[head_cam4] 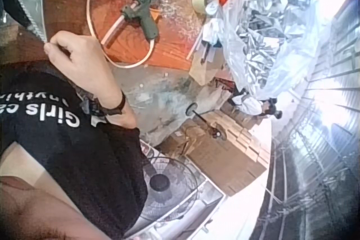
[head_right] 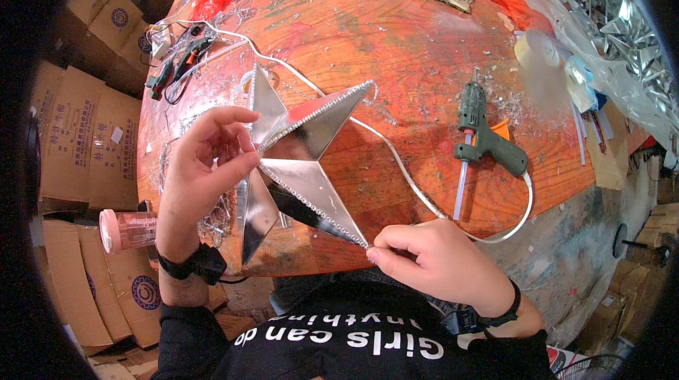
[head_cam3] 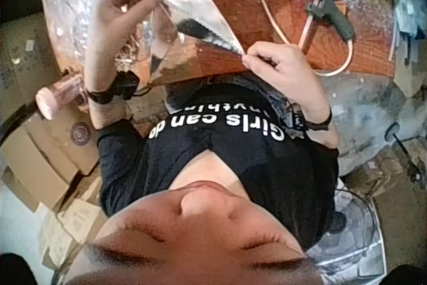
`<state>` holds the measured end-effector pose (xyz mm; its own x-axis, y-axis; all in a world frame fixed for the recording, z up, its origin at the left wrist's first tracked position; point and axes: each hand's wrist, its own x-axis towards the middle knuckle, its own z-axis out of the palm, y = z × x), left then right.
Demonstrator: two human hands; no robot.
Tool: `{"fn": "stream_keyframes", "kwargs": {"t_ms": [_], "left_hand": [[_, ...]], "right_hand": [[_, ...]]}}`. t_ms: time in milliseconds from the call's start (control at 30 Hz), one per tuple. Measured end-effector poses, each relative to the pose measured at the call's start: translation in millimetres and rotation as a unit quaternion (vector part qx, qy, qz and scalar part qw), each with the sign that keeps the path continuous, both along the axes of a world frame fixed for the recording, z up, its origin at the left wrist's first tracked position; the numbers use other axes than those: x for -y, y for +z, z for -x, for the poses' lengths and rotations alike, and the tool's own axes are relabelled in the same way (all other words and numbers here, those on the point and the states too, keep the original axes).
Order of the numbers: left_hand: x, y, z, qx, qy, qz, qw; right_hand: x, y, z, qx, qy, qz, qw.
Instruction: Applying decorative trim and hot glue to a silver star ornament.
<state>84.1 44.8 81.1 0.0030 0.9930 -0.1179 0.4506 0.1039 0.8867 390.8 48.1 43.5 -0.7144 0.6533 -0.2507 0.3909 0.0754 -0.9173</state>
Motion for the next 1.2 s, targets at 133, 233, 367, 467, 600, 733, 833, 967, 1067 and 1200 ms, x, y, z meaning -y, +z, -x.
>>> {"fn": "stream_keyframes", "kwargs": {"t_ms": [133,233,367,467,600,733,833,967,1067,1200], "left_hand": [[-2,-5,5,0.084,-0.002,0.006,0.996],[1,-7,10,0.180,0.036,-0.004,0.983],[11,-11,34,0.214,0.104,-0.081,0.968],[25,-16,44,-0.001,0.085,-0.160,0.983],[55,-30,56,-0.279,0.063,-0.146,0.947],[83,-44,47,-0.226,0.119,-0.103,0.961],[103,-55,45,-0.226,0.137,-0.147,0.953],[115,-79,37,-0.160,0.166,-0.216,0.949],[117,-90,36,-0.155,0.181,-0.238,0.942],[111,-103,37,-0.165,0.181,-0.297,0.923]], "right_hand": [[1,-5,1,-0.012,-0.009,-0.020,1.000],[1,-5,1,0.012,-0.027,-0.010,1.000],[-9,-4,-9,0.000,-0.034,-0.130,0.991],[-35,-1,-41,0.062,-0.123,-0.276,0.951],[-71,-20,-82,0.256,-0.130,-0.440,0.851],[-85,-24,-92,0.270,-0.084,-0.425,0.860],[-84,-15,-90,0.275,-0.109,-0.460,0.837],[-74,1,-69,0.007,-0.308,-0.217,0.926],[-56,31,-20,-0.098,-0.231,-0.077,0.965],[-60,45,19,-0.098,0.013,-0.297,0.950]]}}
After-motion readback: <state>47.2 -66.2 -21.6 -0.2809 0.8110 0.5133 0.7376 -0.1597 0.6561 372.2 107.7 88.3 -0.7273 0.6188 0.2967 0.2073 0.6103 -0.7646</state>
